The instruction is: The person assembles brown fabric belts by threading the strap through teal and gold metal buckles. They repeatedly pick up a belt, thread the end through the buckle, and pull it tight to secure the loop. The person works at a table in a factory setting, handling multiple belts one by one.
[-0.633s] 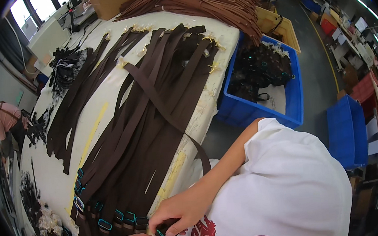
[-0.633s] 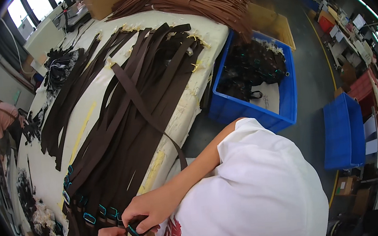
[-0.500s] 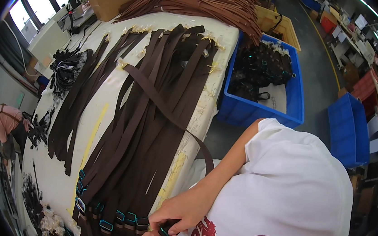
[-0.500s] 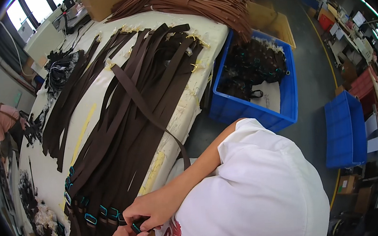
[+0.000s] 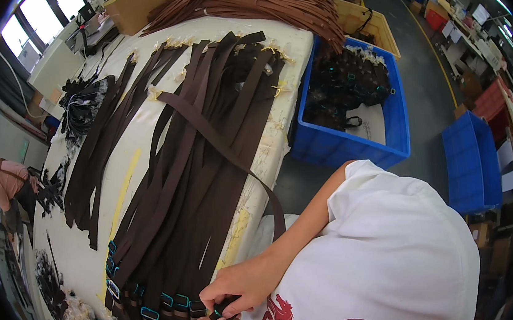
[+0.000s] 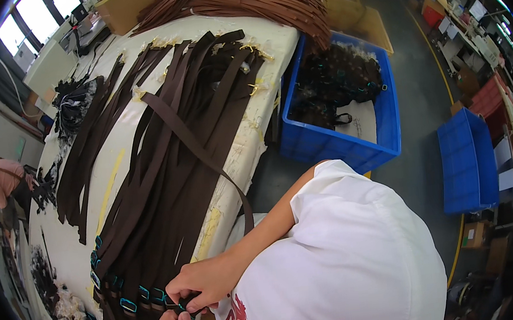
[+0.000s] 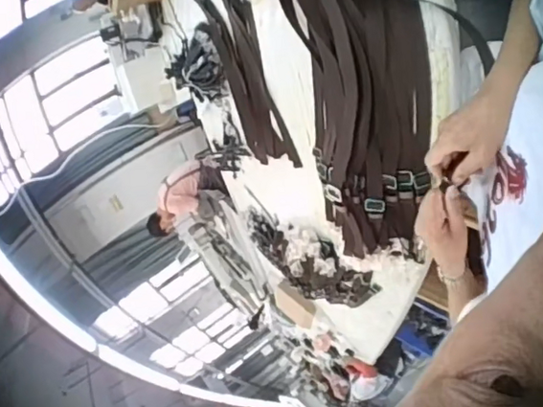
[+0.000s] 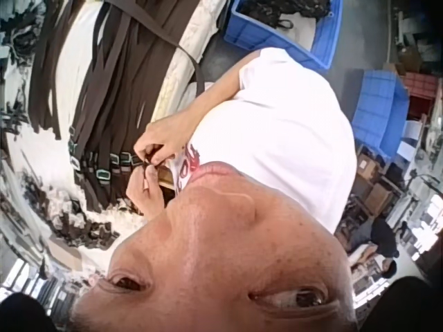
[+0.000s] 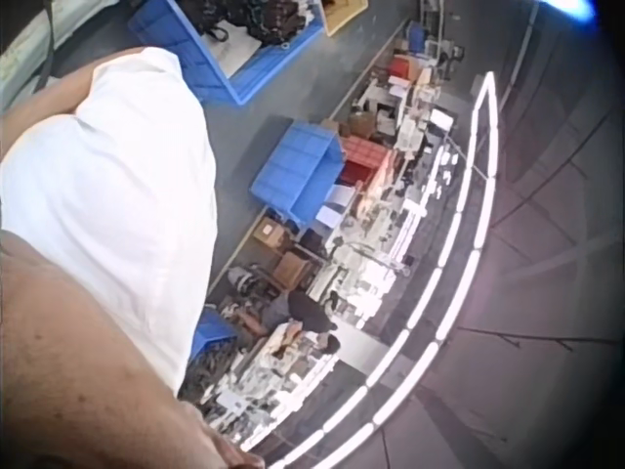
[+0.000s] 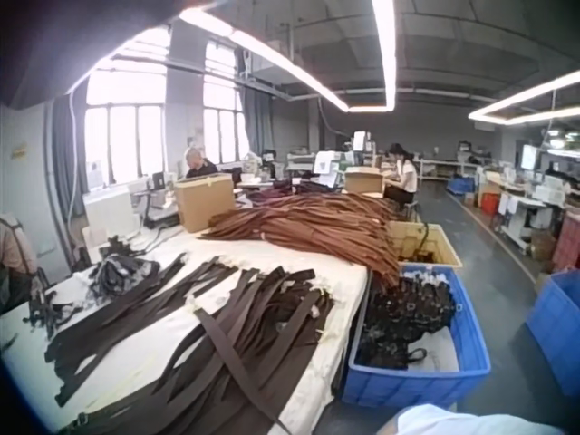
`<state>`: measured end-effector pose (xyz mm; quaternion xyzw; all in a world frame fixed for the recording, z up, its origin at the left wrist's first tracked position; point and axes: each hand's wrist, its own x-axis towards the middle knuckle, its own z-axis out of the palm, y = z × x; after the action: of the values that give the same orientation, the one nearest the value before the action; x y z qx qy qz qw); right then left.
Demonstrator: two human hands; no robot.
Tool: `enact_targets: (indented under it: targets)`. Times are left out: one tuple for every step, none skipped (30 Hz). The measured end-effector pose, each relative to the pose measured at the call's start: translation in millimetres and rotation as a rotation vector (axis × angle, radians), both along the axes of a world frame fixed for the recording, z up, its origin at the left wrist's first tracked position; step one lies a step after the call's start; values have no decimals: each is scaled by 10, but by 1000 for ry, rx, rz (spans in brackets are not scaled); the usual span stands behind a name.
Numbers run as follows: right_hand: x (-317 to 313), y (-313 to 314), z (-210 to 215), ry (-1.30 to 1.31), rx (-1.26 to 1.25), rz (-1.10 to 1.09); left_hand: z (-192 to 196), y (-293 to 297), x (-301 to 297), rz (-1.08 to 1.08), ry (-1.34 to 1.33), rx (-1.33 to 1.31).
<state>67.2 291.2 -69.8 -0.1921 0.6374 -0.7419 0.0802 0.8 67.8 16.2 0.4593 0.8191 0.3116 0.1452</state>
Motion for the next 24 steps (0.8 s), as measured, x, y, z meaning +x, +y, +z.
enact_targets:
  targets:
    - [12, 10, 32, -11, -17, -5, -13, -19, -21, 4, 60, 33]
    - [12, 22, 72, 29, -23, -18, -22, -39, -49, 8, 119, 67]
    - [3, 37, 123, 68, -28, -32, 48, -94, -93, 40, 106, 46]
    - [-7, 49, 180, 109, -32, -44, 37, -80, -26, 223, 132, 187]
    - [-8, 68, 235, 110, -30, -44, 108, -92, -68, 245, 130, 246]
    - [9, 75, 275, 216, 28, -130, 186, -79, -113, 265, 128, 304]
    - [15, 64, 318, 326, 81, -204, 174, -23, -79, 276, 7, 470]
    - [29, 59, 363, 434, 135, -283, 119, 74, -32, 280, -119, 635]
    - [56, 73, 424, 539, 231, -351, 108, 160, -8, 282, -246, 799]
    - [97, 111, 489, 640, 329, -424, 154, 242, -18, 167, -261, 822]
    - [125, 144, 547, 736, 428, -492, 202, 318, -26, 56, -279, 844]
    - [113, 182, 606, 850, 430, -536, 248, 381, -40, -54, -297, 865]
    - [81, 227, 675, 963, 429, -580, 295, 426, -72, -127, -285, 917]
    - [44, 267, 742, 1076, 432, -626, 355, 526, -143, -278, -321, 1005]
    - [-7, 287, 800, 1127, 408, -650, 401, 544, -198, -320, -349, 1014]
    - [-43, 311, 861, 1168, 440, -685, 452, 546, -227, -365, -367, 1022]
    - [-68, 332, 923, 1208, 470, -721, 479, 524, -219, -334, -491, 1084]
    - [-96, 350, 986, 1244, 515, -754, 463, 496, -234, -305, -627, 1152]
    - [-113, 352, 1087, 1309, 456, -871, 458, 481, -253, -275, -764, 1216]
    - [-122, 365, 1178, 1361, 491, -925, 544, 485, -258, -359, -842, 1147]
    - [-132, 386, 1257, 1413, 526, -979, 662, 509, -267, -441, -919, 1074]
    - [-148, 392, 1296, 1464, 560, -1033, 730, 519, -267, -521, -993, 999]
    - [-182, 365, 1250, 1481, 603, -996, 635, 523, -193, -499, -957, 1066]
    - [-160, 377, 1210, 1443, 565, -896, 596, 456, -235, -467, -619, 951]
